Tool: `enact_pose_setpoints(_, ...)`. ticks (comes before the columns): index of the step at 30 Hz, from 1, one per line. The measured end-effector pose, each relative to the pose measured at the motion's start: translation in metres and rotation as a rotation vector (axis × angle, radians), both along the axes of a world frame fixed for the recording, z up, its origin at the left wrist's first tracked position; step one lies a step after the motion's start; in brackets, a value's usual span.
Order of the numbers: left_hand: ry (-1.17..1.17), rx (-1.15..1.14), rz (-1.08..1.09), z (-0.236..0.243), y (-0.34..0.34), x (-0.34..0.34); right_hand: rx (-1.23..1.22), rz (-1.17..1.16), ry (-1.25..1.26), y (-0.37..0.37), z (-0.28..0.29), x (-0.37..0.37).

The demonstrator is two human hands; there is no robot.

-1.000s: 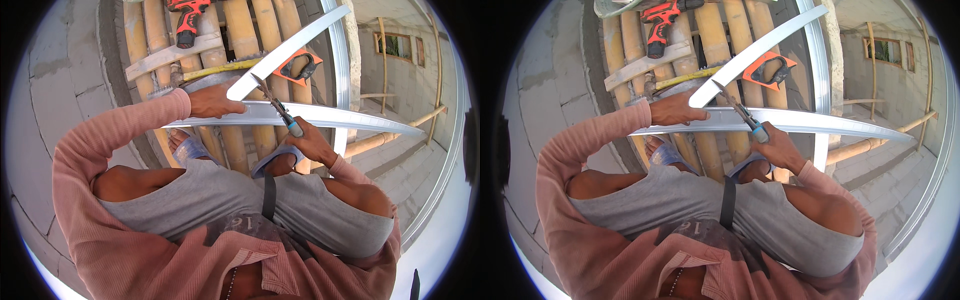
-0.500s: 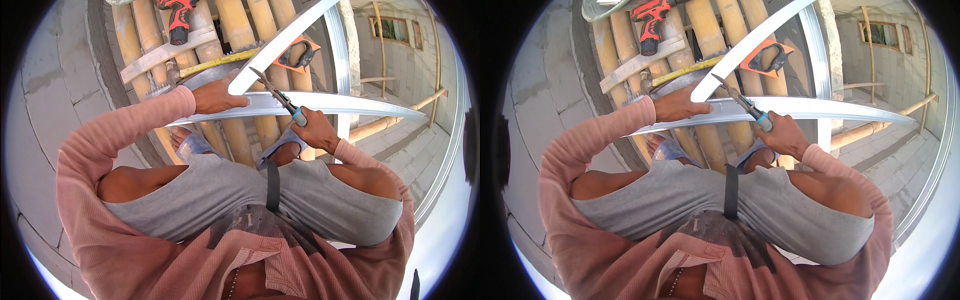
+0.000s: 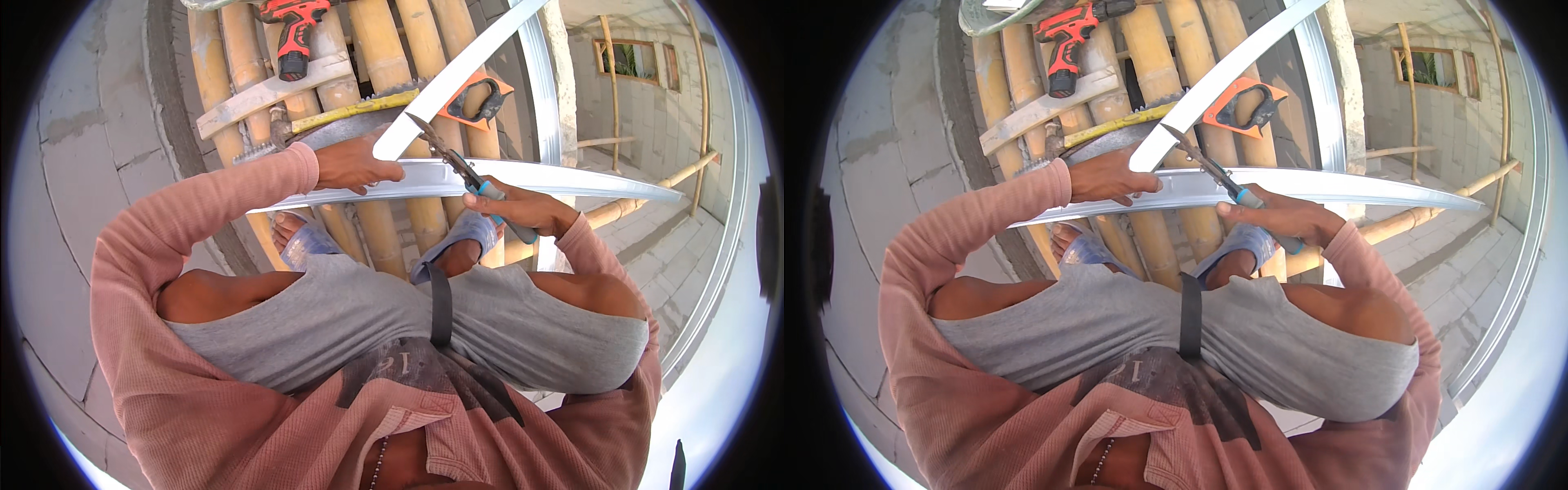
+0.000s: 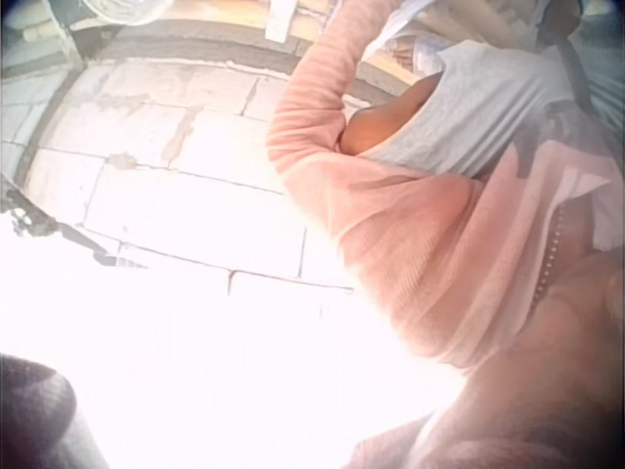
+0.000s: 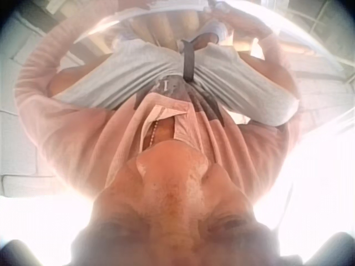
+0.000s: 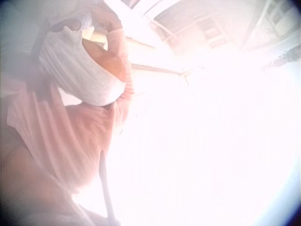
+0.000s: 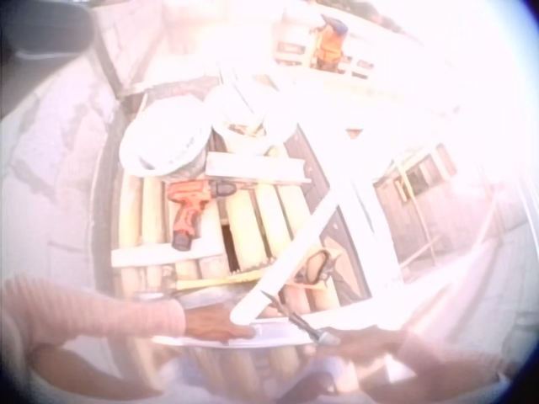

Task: The person uses tin snips to cut and notch sections of a metal U-channel stud while working on a construction site.

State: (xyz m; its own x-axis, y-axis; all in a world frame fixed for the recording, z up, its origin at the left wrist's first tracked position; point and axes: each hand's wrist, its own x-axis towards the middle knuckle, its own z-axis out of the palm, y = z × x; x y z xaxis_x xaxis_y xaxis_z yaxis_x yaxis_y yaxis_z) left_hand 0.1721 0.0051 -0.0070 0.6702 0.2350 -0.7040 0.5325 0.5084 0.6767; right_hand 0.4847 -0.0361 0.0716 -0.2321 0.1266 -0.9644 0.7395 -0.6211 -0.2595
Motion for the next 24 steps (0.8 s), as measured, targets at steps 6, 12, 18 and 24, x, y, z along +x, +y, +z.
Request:
enact_pose_setpoints(6,-0.086,-0.026,0.023,0.006,-0.005,0.0,0.095,-0.014,0.107,0.004,0.0,0.01)
enact_pose_setpoints(12,-0.01,0.025,-0.1,0.001,0.0,-0.005,0.092,0.077,-0.052,0.004,-0.004,0.003)
enact_pose_setpoints(18,-0.052,0.213,-0.104,-0.013,-0.013,0.004,0.249,0.124,-0.129,-0.017,-0.008,0.009)
enact_pose_setpoints(24,-0.085,0.273,-0.064,-0.023,-0.018,0.004,0.332,0.122,-0.108,-0.03,-0.018,0.008)
